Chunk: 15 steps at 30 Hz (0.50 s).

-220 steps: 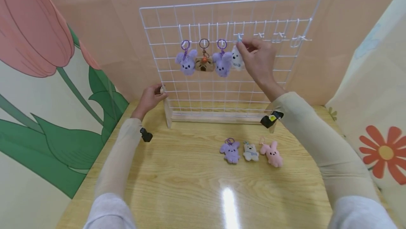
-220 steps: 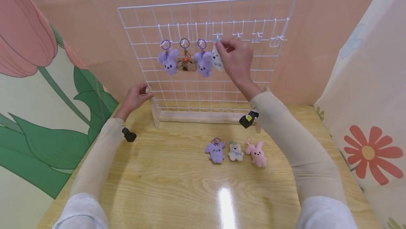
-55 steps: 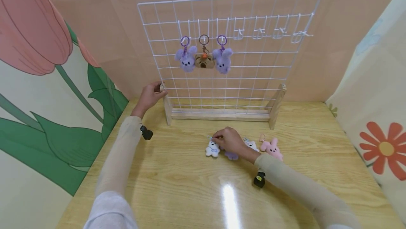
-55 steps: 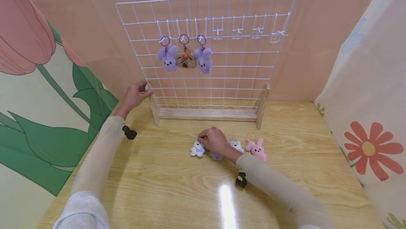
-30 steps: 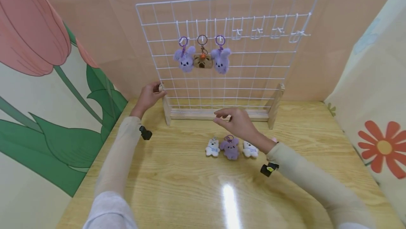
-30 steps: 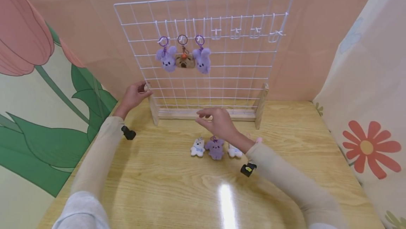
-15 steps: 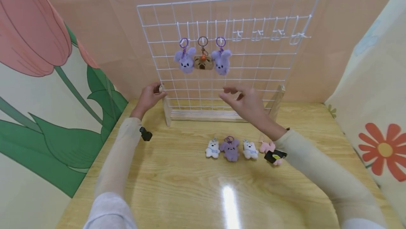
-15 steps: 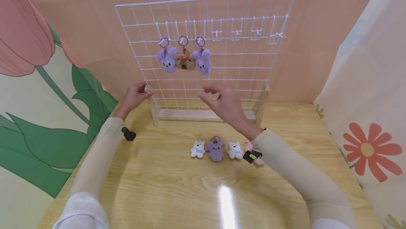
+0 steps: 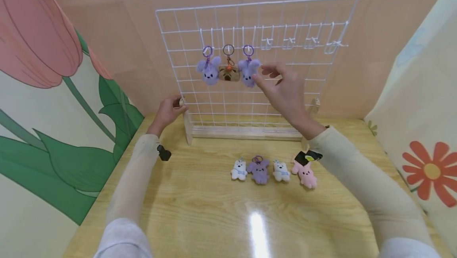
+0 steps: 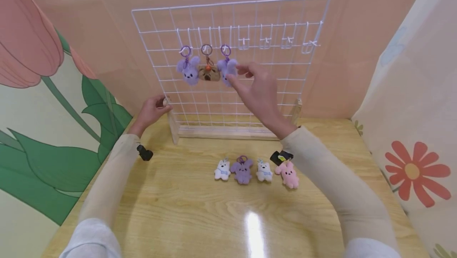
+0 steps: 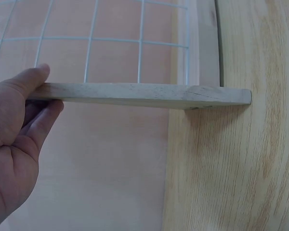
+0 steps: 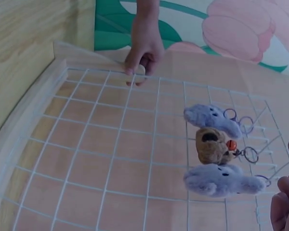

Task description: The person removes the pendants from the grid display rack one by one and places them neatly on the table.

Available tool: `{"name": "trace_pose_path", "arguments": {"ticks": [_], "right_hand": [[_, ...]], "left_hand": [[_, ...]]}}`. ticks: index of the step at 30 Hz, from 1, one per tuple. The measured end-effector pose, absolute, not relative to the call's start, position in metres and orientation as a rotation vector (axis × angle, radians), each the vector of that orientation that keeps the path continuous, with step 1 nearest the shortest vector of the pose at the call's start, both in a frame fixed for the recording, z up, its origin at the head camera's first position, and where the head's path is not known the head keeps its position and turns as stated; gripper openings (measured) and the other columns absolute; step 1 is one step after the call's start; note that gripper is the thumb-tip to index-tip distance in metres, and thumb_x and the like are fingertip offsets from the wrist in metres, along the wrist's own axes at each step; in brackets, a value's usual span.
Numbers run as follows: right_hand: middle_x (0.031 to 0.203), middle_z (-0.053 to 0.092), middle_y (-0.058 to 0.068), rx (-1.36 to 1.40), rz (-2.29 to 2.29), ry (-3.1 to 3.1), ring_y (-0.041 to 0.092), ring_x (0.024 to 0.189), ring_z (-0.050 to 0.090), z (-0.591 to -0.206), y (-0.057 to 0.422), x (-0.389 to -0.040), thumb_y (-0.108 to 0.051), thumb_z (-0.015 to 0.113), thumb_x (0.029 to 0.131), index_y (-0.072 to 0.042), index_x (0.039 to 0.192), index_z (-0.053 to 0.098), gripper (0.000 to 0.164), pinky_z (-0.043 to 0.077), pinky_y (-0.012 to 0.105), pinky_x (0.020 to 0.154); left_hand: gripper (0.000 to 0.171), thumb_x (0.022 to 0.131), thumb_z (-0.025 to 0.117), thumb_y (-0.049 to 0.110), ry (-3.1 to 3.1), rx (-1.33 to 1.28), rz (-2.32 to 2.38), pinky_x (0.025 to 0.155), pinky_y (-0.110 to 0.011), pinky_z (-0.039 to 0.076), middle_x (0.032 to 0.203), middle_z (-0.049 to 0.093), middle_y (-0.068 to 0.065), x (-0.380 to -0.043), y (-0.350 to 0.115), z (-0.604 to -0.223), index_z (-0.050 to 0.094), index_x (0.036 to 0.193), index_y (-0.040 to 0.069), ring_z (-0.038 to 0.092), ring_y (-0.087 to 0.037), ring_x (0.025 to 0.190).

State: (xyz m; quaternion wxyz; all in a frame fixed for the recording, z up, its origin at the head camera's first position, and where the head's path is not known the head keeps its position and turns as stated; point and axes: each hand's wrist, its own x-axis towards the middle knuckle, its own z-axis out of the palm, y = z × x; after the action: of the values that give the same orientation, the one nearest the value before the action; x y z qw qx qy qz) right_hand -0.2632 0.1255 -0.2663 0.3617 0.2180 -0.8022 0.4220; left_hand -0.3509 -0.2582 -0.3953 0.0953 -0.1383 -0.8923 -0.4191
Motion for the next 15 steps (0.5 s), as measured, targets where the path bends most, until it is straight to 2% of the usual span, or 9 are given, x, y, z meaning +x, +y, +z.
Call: {"name": "trace_pose_path", "arguments": {"ticks": [7, 15], "right_hand": [[0.111, 0.073, 0.011, 0.478, 1.11, -2.131, 0.021, 0.095, 0.063, -0.25, 0.123, -0.281, -0.036, 0.079, 0.091, -0.003, 0.117, 0.072, 0.043, 0.048, 0.016, 0.071], [0.116, 0.073, 0.012, 0.442, 1.167, -2.213, 0.021, 0.1, 0.065, -0.246, 0.117, -0.299, -0.032, 0.08, 0.09, -0.003, 0.121, 0.071, 0.043, 0.056, 0.022, 0.078]], "left_hand": [[0.04, 0.098, 0.07, 0.011, -2.644, -0.392, -1.267, 0.094, -0.046, 0.057, 0.12, 0.065, -0.025, -0.348, -0.258, -0.393, 0.059, 0.133, -0.007, 0.064, -0.036, 0.115], [0.046, 0.098, 0.071, 0.015, -2.656, -0.384, -1.279, 0.096, -0.047, 0.056, 0.125, 0.065, -0.024, -0.348, -0.257, -0.394, 0.056, 0.138, -0.005, 0.063, -0.036, 0.118]]}}
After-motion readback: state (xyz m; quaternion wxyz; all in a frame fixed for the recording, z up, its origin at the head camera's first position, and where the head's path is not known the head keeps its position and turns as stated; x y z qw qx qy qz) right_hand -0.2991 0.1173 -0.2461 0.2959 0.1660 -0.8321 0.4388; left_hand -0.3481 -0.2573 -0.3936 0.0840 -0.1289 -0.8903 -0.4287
